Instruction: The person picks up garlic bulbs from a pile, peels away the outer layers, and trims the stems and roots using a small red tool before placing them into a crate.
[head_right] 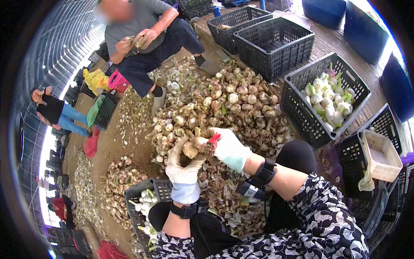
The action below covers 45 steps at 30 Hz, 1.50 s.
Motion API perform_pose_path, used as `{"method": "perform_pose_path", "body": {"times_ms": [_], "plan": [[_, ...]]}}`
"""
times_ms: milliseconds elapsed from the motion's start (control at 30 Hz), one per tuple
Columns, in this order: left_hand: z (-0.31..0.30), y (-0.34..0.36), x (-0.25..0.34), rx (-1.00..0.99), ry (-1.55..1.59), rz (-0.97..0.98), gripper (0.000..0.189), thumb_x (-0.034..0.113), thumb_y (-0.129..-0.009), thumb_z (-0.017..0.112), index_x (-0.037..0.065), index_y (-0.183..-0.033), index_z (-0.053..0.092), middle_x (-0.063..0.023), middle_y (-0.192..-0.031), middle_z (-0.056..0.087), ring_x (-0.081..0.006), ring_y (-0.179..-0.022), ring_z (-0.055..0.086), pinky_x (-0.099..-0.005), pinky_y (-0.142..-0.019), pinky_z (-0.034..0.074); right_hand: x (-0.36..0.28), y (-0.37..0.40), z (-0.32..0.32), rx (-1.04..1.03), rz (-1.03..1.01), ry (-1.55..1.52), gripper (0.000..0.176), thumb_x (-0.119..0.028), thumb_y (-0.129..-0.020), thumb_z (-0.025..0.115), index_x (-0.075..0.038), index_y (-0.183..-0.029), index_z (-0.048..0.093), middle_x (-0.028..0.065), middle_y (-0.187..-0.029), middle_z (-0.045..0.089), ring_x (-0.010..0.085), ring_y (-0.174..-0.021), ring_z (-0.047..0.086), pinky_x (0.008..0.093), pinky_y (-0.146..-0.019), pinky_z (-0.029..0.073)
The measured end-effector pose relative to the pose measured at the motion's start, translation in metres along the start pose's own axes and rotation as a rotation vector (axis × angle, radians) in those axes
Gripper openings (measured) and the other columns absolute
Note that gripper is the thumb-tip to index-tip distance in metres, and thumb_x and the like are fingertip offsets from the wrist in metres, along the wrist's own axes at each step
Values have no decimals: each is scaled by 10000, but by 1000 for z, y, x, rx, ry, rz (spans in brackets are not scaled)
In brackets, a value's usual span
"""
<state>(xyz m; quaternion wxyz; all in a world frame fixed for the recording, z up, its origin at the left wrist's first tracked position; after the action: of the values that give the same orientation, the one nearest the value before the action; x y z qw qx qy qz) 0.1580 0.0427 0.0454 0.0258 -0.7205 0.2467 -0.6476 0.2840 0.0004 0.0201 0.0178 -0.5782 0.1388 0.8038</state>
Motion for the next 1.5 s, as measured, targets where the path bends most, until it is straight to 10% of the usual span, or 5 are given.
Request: {"method": "perform_pose_path", "body": {"times_ms": [300,633,800,967,1500], "plan": [[-5,3,31,-24,-395,318,518,89,-616,790,-5,-1075,570,-71,-955,566,-188,-885,589,-295,-745,504,6,-3,3,-104,14,9,171,-148,-798,623,-18,-908,618,-23,-741,586,35,-670,498,210,-607,424],[20,22,-47,-139,716,-736,405,399,-901,416,37,-1043,529,-46,-820,567,-163,-631,540,-305,-498,436,-12,-12,10,-207,-411,173,124,-65,-729,626,-12,-813,552,82,-741,551,158,-661,511,263,-624,412],[2,3,-43,-80,337,-268,416,166,-868,544,-8,-1227,426,-77,-1008,576,-175,-845,580,-289,-696,516,-34,3,5,107,-812,783,161,-22,-676,604,1,-822,540,129,-809,558,303,-755,566,321,-642,448],[7,12,-26,-122,459,-448,434,113,-823,598,-17,-1206,442,-112,-1038,573,-201,-866,593,-312,-682,543,19,-14,-1,-368,-177,-231,106,-88,-836,545,-10,-893,591,8,-774,587,64,-716,526,230,-597,431],[14,19,-49,-28,578,-566,352,-18,-778,427,-48,-1126,473,-126,-982,578,-206,-793,599,-292,-672,528,-15,0,-3,-22,-428,523,118,0,-796,520,0,-894,587,27,-774,597,90,-715,523,224,-631,423]]}}
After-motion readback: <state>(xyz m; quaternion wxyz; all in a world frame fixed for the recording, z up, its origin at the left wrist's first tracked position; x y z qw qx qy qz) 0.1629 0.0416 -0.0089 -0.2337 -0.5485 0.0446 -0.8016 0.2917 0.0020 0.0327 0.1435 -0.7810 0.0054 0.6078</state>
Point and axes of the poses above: each hand's wrist, its own y-axis away from the middle knuckle, its own z-axis out of the palm, x = y × z, the point moved 10 cm from there along -y, towards the middle knuckle
